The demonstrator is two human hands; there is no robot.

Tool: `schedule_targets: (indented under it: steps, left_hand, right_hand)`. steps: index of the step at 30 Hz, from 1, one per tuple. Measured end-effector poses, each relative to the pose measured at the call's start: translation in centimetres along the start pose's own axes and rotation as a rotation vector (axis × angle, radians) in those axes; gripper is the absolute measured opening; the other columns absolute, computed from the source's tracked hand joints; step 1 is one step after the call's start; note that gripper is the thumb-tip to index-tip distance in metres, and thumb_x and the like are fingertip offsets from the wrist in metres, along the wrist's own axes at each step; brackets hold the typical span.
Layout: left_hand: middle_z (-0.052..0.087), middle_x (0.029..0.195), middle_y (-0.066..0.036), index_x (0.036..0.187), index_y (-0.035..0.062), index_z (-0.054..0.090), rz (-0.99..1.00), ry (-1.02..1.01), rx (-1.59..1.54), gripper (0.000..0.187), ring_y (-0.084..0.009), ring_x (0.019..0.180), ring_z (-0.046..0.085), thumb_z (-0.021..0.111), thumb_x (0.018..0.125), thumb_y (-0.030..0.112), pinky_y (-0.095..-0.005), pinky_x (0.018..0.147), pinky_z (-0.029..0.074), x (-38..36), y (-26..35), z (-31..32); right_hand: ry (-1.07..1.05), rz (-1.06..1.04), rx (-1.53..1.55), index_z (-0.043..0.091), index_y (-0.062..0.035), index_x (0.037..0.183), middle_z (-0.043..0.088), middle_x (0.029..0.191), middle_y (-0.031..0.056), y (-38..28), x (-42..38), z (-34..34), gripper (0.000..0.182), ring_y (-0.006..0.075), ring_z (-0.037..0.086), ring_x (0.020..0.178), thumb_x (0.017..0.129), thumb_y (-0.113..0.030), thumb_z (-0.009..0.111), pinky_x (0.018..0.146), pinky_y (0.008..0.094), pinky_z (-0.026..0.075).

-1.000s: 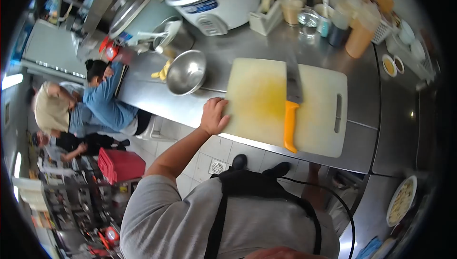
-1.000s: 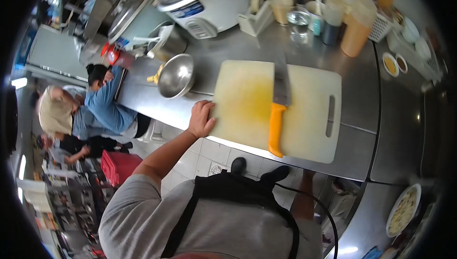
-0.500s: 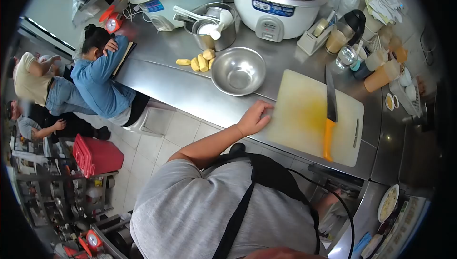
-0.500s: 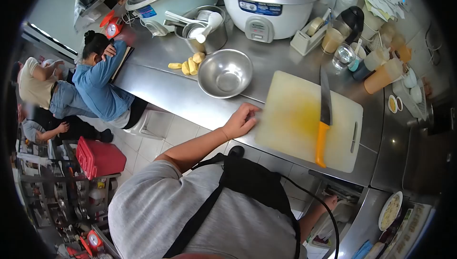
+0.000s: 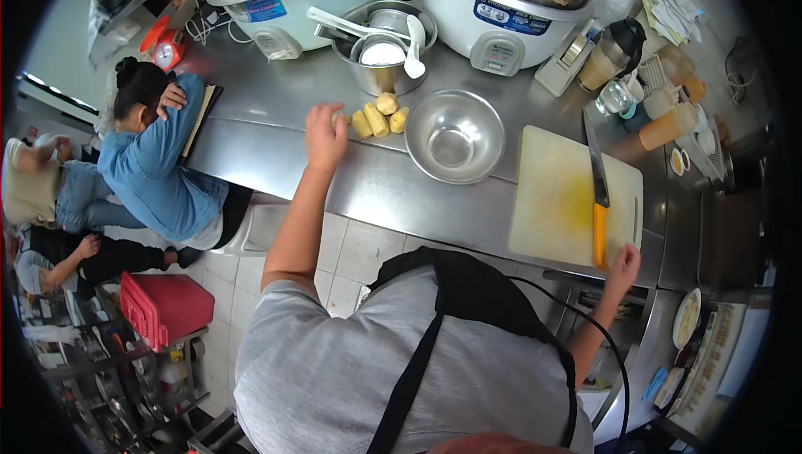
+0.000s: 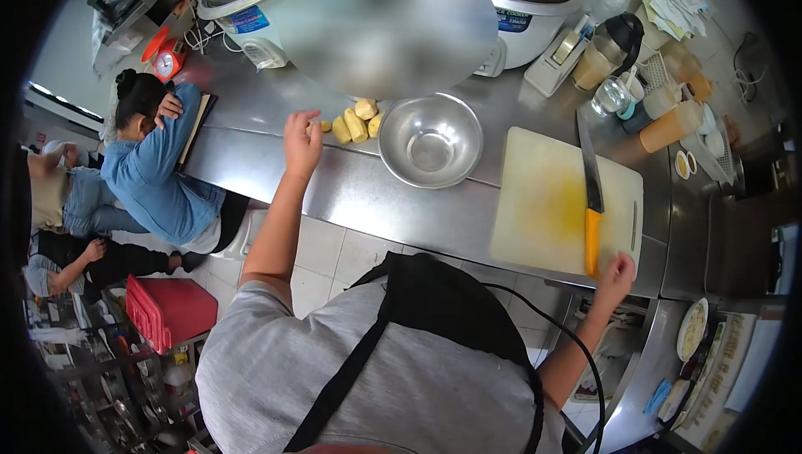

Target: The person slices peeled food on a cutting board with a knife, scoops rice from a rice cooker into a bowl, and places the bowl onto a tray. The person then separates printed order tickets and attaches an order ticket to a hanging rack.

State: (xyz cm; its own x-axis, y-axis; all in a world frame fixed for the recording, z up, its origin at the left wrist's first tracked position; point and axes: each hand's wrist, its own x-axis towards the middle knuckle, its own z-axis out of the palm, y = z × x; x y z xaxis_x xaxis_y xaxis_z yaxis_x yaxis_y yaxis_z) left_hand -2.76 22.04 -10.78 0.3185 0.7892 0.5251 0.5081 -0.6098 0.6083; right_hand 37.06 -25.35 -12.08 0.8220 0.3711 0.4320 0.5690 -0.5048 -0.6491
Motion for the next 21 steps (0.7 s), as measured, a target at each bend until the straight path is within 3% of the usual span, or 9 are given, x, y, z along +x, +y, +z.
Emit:
schedule_targets:
  steps: [4, 5, 9, 12, 15, 17, 18, 21]
  left_hand:
    - [0.056, 0.094, -0.014, 0.097, 0.0056, 0.059, 0.005, -0.143, 0.145, 0.027, -0.0321, 0.09, 0.049, 0.057, 0.074, 0.021, -0.0388, 0.079, 0.04, 1.7, 1.4, 2.5]
    - [0.056, 0.098, -0.015, 0.1, 0.0079, 0.059, -0.027, -0.215, 0.22, 0.037, -0.0321, 0.094, 0.048, 0.059, 0.073, 0.033, -0.0388, 0.082, 0.037, 2.1, 1.7, 3.3]
    - [0.055, 0.107, -0.014, 0.112, 0.0104, 0.054, -0.195, -0.44, 0.429, 0.058, -0.0311, 0.1, 0.047, 0.06, 0.07, 0.05, -0.0421, 0.089, 0.028, 3.3, 3.5, 5.4]
    - [0.055, 0.107, -0.014, 0.113, 0.0106, 0.054, -0.235, -0.495, 0.316, 0.051, -0.0259, 0.098, 0.05, 0.061, 0.072, 0.041, -0.0387, 0.087, 0.033, 3.9, 3.1, 5.6]
    - [0.055, 0.106, -0.011, 0.116, 0.0078, 0.05, -0.221, -0.433, -0.15, 0.045, -0.0189, 0.091, 0.053, 0.06, 0.077, 0.027, -0.0327, 0.081, 0.04, 3.7, 0.6, 5.2]
    - [0.055, 0.105, -0.01, 0.119, 0.0054, 0.046, -0.331, -0.469, -0.65, 0.044, -0.018, 0.086, 0.055, 0.057, 0.079, 0.02, -0.0298, 0.077, 0.042, 3.8, 2.1, 3.3]
    - [0.054, 0.105, -0.009, 0.12, 0.0042, 0.044, -0.391, -0.487, -0.899, 0.043, -0.0175, 0.083, 0.056, 0.055, 0.08, 0.017, -0.0283, 0.075, 0.043, 3.8, 3.5, 2.0]
    - [0.052, 0.105, -0.007, 0.122, 0.0028, 0.039, -0.455, -0.511, -1.184, 0.044, -0.0137, 0.086, 0.053, 0.053, 0.081, 0.01, -0.0259, 0.071, 0.045, 3.1, 10.4, -0.7]
  right_hand:
    - [-0.217, 0.001, -0.477, 0.051, -0.0036, 0.109, 0.052, 0.105, 0.0182, -3.2, 1.9, 5.1, 0.042, 0.0333, 0.05, 0.098, 0.073, -0.025, 0.06, 0.085, 0.0387, 0.04]
    - [-0.237, 0.062, -0.491, 0.05, -0.0054, 0.111, 0.051, 0.107, 0.018, -4.1, 2.0, 5.9, 0.044, 0.0337, 0.049, 0.099, 0.073, -0.027, 0.06, 0.085, 0.0395, 0.04]
    - [-0.272, 0.251, -0.629, 0.044, -0.0126, 0.119, 0.048, 0.112, 0.0171, -8.8, 1.6, 7.9, 0.049, 0.0343, 0.047, 0.102, 0.075, -0.031, 0.055, 0.087, 0.0416, 0.039]
    - [-0.282, 0.269, -0.672, 0.04, -0.0164, 0.123, 0.046, 0.114, 0.0163, -8.5, 1.9, 8.1, 0.048, 0.0347, 0.045, 0.104, 0.077, -0.027, 0.052, 0.087, 0.0428, 0.038]
    - [-0.325, 0.283, -0.625, 0.04, -0.0172, 0.123, 0.046, 0.114, 0.0166, -7.6, 2.2, 7.6, 0.046, 0.0354, 0.046, 0.103, 0.079, -0.024, 0.05, 0.086, 0.0435, 0.039]
    - [-0.352, 0.285, -0.589, 0.04, -0.0164, 0.123, 0.047, 0.112, 0.0176, -7.2, 2.6, 7.6, 0.045, 0.0359, 0.047, 0.102, 0.079, -0.021, 0.05, 0.085, 0.0437, 0.04]
    - [-0.358, 0.278, -0.576, 0.041, -0.0156, 0.122, 0.048, 0.111, 0.0183, -6.8, 2.7, 7.8, 0.045, 0.036, 0.047, 0.101, 0.078, -0.021, 0.05, 0.084, 0.0437, 0.04]
    - [-0.326, 0.211, -0.51, 0.045, -0.0118, 0.118, 0.052, 0.103, 0.0215, -5.2, 3.2, 7.9, 0.041, 0.0373, 0.051, 0.096, 0.077, -0.017, 0.049, 0.083, 0.044, 0.04]
